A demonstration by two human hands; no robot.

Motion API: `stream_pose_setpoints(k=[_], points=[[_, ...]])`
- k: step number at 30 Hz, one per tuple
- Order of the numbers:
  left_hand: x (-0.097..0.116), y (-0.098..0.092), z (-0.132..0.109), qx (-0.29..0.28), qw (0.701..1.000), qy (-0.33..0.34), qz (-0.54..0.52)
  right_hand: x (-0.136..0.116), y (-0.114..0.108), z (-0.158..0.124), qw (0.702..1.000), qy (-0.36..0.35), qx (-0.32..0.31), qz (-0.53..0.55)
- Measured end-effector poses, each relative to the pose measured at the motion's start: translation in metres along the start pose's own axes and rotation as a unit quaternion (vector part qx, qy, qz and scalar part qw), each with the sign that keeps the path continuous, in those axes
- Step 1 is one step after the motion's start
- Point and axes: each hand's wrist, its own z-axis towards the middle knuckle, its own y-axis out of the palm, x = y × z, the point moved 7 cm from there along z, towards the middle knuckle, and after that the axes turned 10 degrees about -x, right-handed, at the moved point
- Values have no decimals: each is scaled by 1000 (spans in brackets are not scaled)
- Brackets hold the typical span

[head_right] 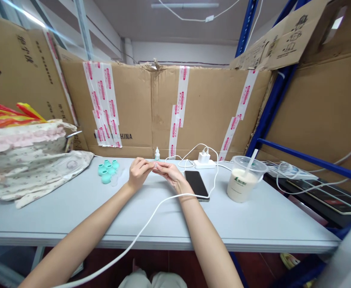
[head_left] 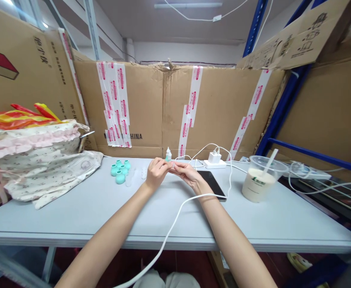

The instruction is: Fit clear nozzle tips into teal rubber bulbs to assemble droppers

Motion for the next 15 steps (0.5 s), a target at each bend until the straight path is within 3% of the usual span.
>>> stream_pose_setpoints(k=[6,15], points=[[2,-2,0,11,1000,6,4,3,-4,-1,999,16,22,17],[12,-1,0,6,999,31,-5,6,-4,-4,998,53,-17,28]])
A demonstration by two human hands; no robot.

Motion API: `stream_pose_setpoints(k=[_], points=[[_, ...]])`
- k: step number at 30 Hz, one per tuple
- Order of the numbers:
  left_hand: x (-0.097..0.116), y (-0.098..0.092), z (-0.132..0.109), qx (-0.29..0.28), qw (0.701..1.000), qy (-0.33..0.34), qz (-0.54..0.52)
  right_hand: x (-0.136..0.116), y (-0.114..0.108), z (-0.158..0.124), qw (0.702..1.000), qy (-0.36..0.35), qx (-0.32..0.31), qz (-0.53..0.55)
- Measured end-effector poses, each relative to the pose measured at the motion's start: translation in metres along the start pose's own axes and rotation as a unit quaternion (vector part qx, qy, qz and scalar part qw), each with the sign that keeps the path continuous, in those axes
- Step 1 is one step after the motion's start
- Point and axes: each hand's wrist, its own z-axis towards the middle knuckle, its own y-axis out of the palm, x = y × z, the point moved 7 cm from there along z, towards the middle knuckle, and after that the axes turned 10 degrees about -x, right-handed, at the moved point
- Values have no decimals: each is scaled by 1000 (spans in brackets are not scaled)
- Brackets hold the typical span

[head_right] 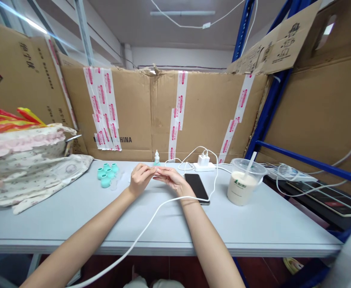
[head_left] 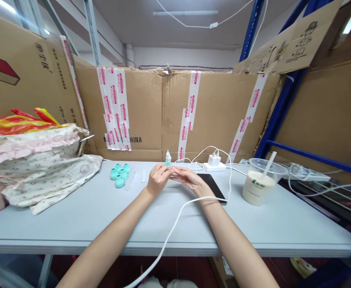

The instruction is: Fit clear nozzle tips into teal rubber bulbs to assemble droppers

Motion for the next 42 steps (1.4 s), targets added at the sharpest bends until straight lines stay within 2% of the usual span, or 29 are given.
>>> stream_pose_setpoints(k=[3,8,14,16,23,28,35,42], points=[[-4,-2,1,16,998,-35,-42,-1,0,1,1000,-16,10,-8],[-10,-9,6,56,983,-118,-129,-8,1,3,993,-105,45,-1],[-11,-14,5,91,963,-186,-175,-3,12,4,997,-81,6,7],[-8,-12,5,84,963,-187,-173,-2,12,5,997,-79,1,5],[-5,-5,3,79,968,-178,-157,-10,3,5,988,-143,32,44],[-4,-5,7,46,973,-168,-153,-8,1,4,988,-137,54,55],[-2,-13,12,74,971,-146,-173,-6,7,3,989,-133,25,54],[-6,-7,9,66,972,-152,-164,-2,6,3,991,-121,27,46]])
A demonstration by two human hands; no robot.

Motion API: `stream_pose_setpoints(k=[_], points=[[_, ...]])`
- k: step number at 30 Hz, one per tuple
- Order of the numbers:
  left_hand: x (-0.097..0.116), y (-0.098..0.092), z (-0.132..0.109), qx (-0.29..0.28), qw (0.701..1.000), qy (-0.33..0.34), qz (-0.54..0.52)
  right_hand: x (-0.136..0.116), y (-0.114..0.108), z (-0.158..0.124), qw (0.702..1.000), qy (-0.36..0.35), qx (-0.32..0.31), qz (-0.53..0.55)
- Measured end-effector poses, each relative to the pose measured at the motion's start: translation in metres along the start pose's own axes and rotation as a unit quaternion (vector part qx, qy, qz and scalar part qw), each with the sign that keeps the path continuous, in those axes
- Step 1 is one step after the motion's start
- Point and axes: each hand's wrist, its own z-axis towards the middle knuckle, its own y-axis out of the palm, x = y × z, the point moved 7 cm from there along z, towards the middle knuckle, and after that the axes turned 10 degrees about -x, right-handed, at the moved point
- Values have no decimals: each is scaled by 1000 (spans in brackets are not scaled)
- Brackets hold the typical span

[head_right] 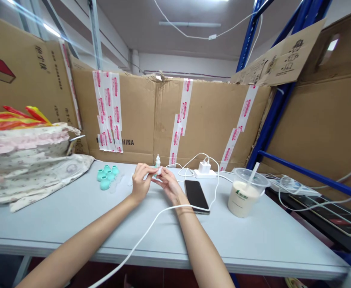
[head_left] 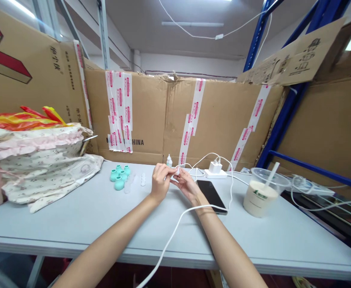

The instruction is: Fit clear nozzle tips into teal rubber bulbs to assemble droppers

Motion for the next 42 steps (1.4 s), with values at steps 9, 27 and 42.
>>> stream_pose_setpoints(k=[9,27,42], points=[[-33,-5,8,-66,991,-92,65,-25,-49,2,918,-13,157,-365],[-86,-86,3,41,972,-175,148,-13,-49,-8,662,148,66,-732],[-146,-152,-48,65,945,-301,115,92,125,61,508,-36,-190,-840]])
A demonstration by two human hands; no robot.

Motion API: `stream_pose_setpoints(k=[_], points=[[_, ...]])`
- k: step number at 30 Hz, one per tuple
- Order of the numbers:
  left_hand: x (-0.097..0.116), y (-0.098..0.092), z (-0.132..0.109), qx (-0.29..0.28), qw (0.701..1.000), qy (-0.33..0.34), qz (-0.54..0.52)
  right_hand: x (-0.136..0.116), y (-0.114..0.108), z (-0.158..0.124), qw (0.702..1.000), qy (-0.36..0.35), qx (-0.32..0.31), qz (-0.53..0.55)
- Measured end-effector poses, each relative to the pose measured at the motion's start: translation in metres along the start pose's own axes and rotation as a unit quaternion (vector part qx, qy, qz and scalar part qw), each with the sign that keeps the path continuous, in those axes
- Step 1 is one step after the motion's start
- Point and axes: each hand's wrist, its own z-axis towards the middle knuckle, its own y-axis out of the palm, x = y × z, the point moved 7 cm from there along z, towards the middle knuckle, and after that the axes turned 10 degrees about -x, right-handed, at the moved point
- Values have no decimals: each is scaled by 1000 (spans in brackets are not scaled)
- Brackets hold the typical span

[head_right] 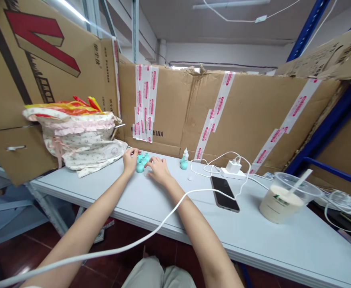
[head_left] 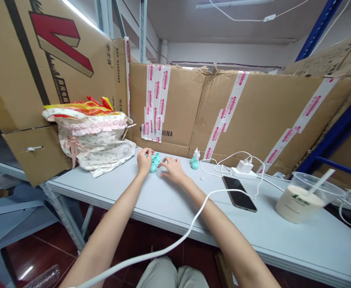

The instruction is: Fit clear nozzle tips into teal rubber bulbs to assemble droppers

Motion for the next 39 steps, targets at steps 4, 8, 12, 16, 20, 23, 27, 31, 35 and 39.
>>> stream_pose_setpoints(k=[4,8,12,16,20,23,27,31,35,39], points=[[2,0,2,-18,999,-5,-47,-3,3,15,1000,-1,-4,5],[10,17,4,-120,982,-4,-144,24,-21,9,993,66,64,75],[22,44,-3,-271,943,8,-194,55,-44,9,979,157,56,118],[13,49,-3,-260,942,-16,-210,62,-48,19,971,168,19,169],[-4,47,1,-223,926,-81,-295,61,-44,20,963,171,66,196],[-9,43,3,-207,894,-112,-381,54,-26,17,976,190,64,85],[-12,39,4,-199,873,-136,-425,35,12,20,988,155,17,-25],[-11,40,2,-217,858,-142,-444,34,32,25,986,166,10,-31],[-6,42,0,-223,843,-144,-469,36,34,29,986,163,13,-36],[-4,43,0,-224,826,-154,-493,31,27,28,988,146,41,-29]])
